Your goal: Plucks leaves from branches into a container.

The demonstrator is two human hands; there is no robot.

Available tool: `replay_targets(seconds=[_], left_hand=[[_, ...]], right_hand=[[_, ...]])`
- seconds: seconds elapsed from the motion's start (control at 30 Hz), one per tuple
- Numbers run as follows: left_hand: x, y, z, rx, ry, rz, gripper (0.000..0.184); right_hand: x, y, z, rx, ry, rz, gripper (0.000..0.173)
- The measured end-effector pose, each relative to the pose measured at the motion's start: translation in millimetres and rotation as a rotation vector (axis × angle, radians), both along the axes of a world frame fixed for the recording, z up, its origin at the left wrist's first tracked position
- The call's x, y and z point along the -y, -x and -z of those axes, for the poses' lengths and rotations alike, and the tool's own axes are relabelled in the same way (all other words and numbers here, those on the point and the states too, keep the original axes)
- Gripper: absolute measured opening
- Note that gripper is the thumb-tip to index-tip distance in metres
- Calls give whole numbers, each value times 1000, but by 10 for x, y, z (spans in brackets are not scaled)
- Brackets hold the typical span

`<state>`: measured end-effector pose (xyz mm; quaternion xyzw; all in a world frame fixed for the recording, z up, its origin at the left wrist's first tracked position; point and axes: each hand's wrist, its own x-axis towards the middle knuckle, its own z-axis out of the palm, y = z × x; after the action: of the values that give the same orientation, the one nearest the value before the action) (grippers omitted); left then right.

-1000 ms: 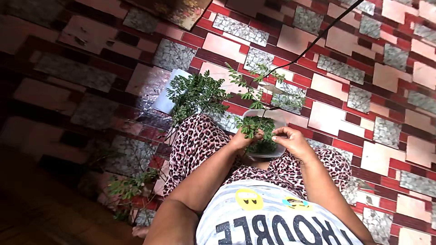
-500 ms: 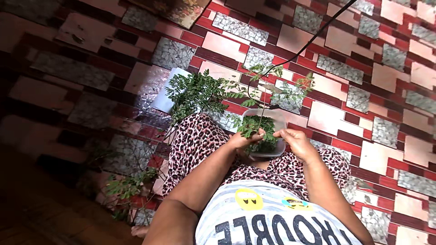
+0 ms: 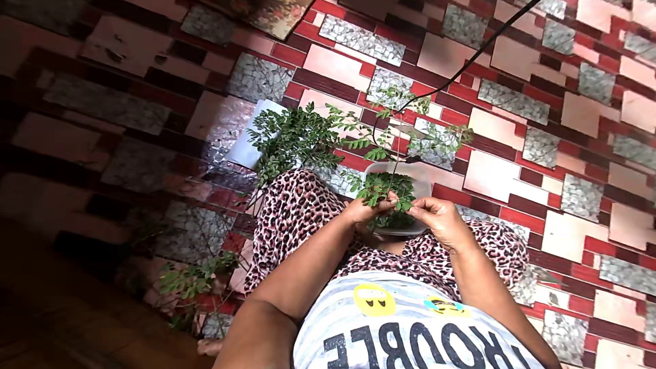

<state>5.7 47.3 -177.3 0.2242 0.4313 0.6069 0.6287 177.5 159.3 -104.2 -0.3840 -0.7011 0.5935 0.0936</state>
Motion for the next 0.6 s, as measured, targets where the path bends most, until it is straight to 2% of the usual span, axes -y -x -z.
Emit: replay_targets(seconds=[0.13, 0.2, 0.27, 0.37, 0.47, 0.57, 0.6], left_hand=[[7, 17, -63, -26, 37, -27, 8], [21, 27, -64, -35, 28, -4, 9], [14, 20, -36, -39, 6, 30, 8], [16, 17, 38, -46, -12, 62, 10], [9, 19, 20, -32, -64, 69, 6], [-4, 24, 10, -43, -77, 72, 5], [-4, 23, 17, -58, -79, 72, 4]], right_hand=[[-12, -13, -172, 81, -214, -104, 9], [-49, -17, -247, 127, -230, -138, 11], [-114, -29, -228, 161, -185, -158, 14], [-122, 4, -108, 101, 11, -55, 21], [-58, 69, -6, -9, 169, 15, 11], [-27, 115, 63, -32, 154, 34, 2], [-17, 124, 74, -24, 116, 36, 4]])
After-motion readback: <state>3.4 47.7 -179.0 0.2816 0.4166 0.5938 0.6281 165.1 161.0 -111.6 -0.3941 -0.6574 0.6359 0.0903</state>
